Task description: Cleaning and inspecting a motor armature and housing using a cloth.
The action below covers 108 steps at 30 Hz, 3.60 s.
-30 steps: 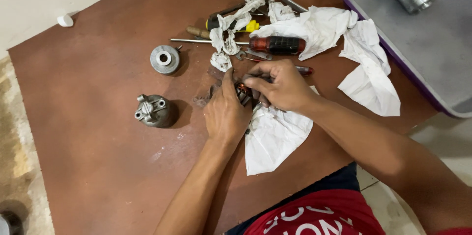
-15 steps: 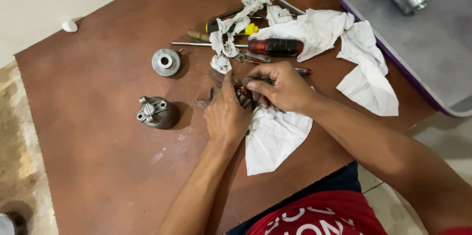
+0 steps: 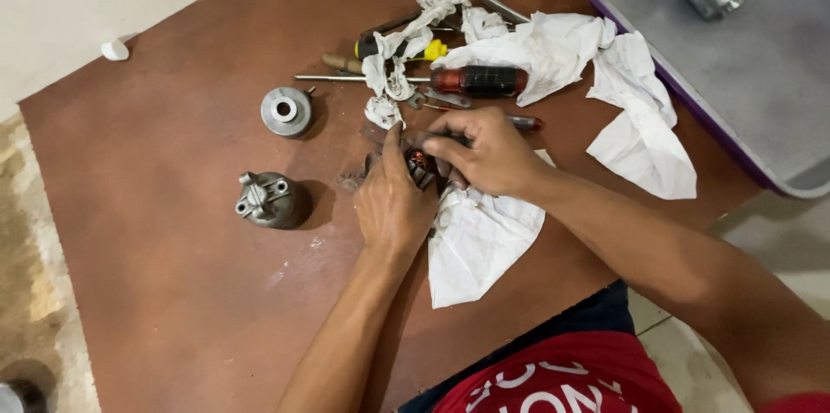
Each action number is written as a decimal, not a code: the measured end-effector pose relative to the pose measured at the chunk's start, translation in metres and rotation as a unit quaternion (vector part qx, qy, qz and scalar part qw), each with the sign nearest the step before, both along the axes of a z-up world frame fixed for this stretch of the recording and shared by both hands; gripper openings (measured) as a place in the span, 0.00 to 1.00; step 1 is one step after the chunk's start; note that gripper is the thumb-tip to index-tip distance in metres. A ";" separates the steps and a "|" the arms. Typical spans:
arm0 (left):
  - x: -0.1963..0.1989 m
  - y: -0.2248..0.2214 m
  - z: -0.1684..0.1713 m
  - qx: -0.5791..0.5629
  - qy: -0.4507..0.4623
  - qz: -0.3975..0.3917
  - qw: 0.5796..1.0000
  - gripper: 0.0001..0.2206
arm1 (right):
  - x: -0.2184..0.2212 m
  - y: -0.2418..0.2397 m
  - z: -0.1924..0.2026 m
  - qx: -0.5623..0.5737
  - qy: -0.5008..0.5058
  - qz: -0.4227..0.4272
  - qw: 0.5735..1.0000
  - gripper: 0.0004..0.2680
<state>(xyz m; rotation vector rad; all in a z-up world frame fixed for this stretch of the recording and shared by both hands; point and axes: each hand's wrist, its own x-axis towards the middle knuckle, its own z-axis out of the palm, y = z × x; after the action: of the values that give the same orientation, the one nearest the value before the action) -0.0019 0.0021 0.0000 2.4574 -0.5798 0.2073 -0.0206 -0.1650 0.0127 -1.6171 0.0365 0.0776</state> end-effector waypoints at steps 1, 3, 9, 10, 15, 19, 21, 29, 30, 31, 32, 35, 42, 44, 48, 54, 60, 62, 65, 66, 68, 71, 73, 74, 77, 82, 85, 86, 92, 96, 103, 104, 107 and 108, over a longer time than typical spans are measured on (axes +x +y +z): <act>0.000 0.001 -0.001 -0.001 0.000 0.003 1.000 0.39 | 0.000 -0.001 -0.002 -0.001 0.000 0.003 1.000 0.05; 0.000 0.001 -0.005 0.026 0.012 0.009 1.000 0.37 | -0.003 -0.003 -0.008 0.003 -0.013 -0.001 1.000 0.05; 0.000 0.001 0.001 0.010 0.004 0.007 1.000 0.39 | 0.000 -0.001 -0.001 0.046 0.016 0.007 0.999 0.05; 0.000 0.001 0.000 0.010 0.004 0.010 1.000 0.39 | 0.001 0.001 0.003 0.045 0.015 0.011 0.999 0.05; 0.000 0.000 -0.003 -0.017 -0.030 0.006 0.999 0.38 | 0.002 0.008 -0.003 0.027 0.008 -0.031 0.999 0.05; -0.001 0.000 0.027 -0.011 0.019 0.018 1.000 0.40 | 0.005 -0.003 -0.011 -0.006 -0.031 -0.003 0.999 0.04; 0.003 0.002 0.041 -0.089 0.145 0.018 0.985 0.45 | 0.007 -0.007 -0.011 -0.046 -0.108 0.034 0.992 0.04; 0.021 0.015 0.015 -0.151 0.216 -0.118 0.957 0.34 | 0.008 -0.002 -0.013 -0.009 -0.131 0.052 0.990 0.04; 0.021 0.014 0.006 -0.152 0.159 -0.109 0.969 0.29 | 0.007 0.000 -0.006 -0.010 -0.082 0.047 0.995 0.05; 0.017 0.012 0.012 -0.152 0.160 -0.108 0.969 0.29 | 0.006 0.002 -0.005 -0.009 -0.080 0.048 0.996 0.05; 0.014 0.010 0.017 -0.137 0.152 -0.067 0.976 0.27 | 0.006 0.004 -0.004 0.000 -0.060 0.036 0.998 0.06; 0.008 0.003 0.029 -0.075 0.139 0.005 0.987 0.25 | 0.008 0.009 -0.008 0.000 -0.029 0.001 1.000 0.05; 0.002 0.004 0.017 -0.026 0.083 0.032 0.996 0.31 | 0.004 0.004 -0.004 0.095 -0.002 0.024 0.995 0.06; 0.001 0.004 0.013 -0.030 0.073 0.031 0.996 0.31 | 0.006 0.011 -0.002 0.055 -0.019 0.004 0.998 0.06; -0.001 0.002 0.008 -0.001 0.065 0.032 0.997 0.35 | 0.003 0.015 -0.018 -0.054 -0.148 -0.056 0.986 0.05; -0.002 0.003 0.008 -0.048 0.011 0.030 0.998 0.37 | 0.001 0.008 -0.001 0.053 -0.009 -0.001 0.999 0.06; -0.004 0.002 0.002 -0.041 -0.027 0.014 0.999 0.40 | 0.007 0.011 -0.014 -0.042 -0.057 -0.043 0.997 0.05; -0.003 0.002 0.017 -0.034 0.015 0.020 0.999 0.41 | 0.009 0.012 -0.014 -0.016 -0.044 -0.039 0.998 0.04; 0.002 0.004 0.030 -0.065 0.067 0.009 0.996 0.41 | 0.012 0.008 -0.024 0.004 -0.098 -0.019 0.995 0.04; 0.004 0.007 0.032 -0.101 0.076 -0.005 0.992 0.39 | 0.014 0.006 -0.029 0.000 -0.165 -0.001 0.986 0.04; 0.009 0.012 0.036 -0.117 0.133 -0.019 0.984 0.37 | 0.015 0.008 -0.032 0.004 -0.155 -0.001 0.988 0.04; 0.017 0.016 0.037 -0.131 0.188 -0.077 0.970 0.31 | 0.016 0.009 -0.025 0.004 -0.097 -0.014 0.995 0.05; 0.018 0.016 0.032 -0.128 0.188 -0.118 0.967 0.27 | 0.015 0.009 -0.021 0.001 -0.047 -0.024 0.999 0.05; 0.018 0.015 0.028 -0.133 0.213 -0.093 0.964 0.23 | 0.016 0.009 -0.020 0.009 -0.028 -0.024 0.999 0.06; 0.017 0.013 0.015 -0.170 0.186 -0.064 0.966 0.19 | 0.015 0.007 -0.018 0.033 -0.020 -0.021 0.999 0.07; 0.015 0.009 0.013 -0.215 0.142 -0.053 0.965 0.22 | 0.010 0.000 -0.010 0.042 -0.036 -0.026 0.998 0.09; 0.014 0.008 0.016 -0.169 0.170 -0.010 0.971 0.22 | 0.007 0.001 -0.003 0.035 -0.046 -0.027 0.998 0.10; 0.014 0.008 0.016 -0.155 0.133 -0.020 0.979 0.22 | 0.006 0.003 0.001 0.039 -0.035 -0.033 0.998 0.10; 0.009 0.005 0.017 -0.117 0.091 -0.029 0.989 0.22 | 0.002 -0.003 -0.020 -0.113 -0.161 -0.024 0.980 0.08; 0.006 0.005 0.016 -0.059 0.049 -0.015 0.997 0.25 | -0.005 -0.005 0.007 -0.244 -0.269 0.009 0.932 0.09; 0.011 0.009 0.026 -0.021 0.035 -0.041 0.998 0.25 | -0.014 -0.006 0.012 -0.337 -0.319 0.056 0.884 0.15; 0.011 0.012 0.029 0.012 0.021 -0.038 0.999 0.25 | -0.015 -0.005 0.013 -0.380 -0.320 0.057 0.866 0.16; 0.014 0.019 0.033 0.055 0.018 -0.040 0.998 0.24 | -0.015 -0.003 0.013 -0.449 -0.337 0.066 0.824 0.17; 0.015 0.021 0.034 0.065 0.027 -0.043 0.997 0.23 | -0.014 -0.004 0.013 -0.477 -0.355 0.073 0.801 0.17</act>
<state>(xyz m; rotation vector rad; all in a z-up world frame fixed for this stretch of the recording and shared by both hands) 0.0136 0.0231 0.0344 2.5466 -0.6942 0.0696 -0.0349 -0.1685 0.0254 -2.5608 -0.7454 -0.5178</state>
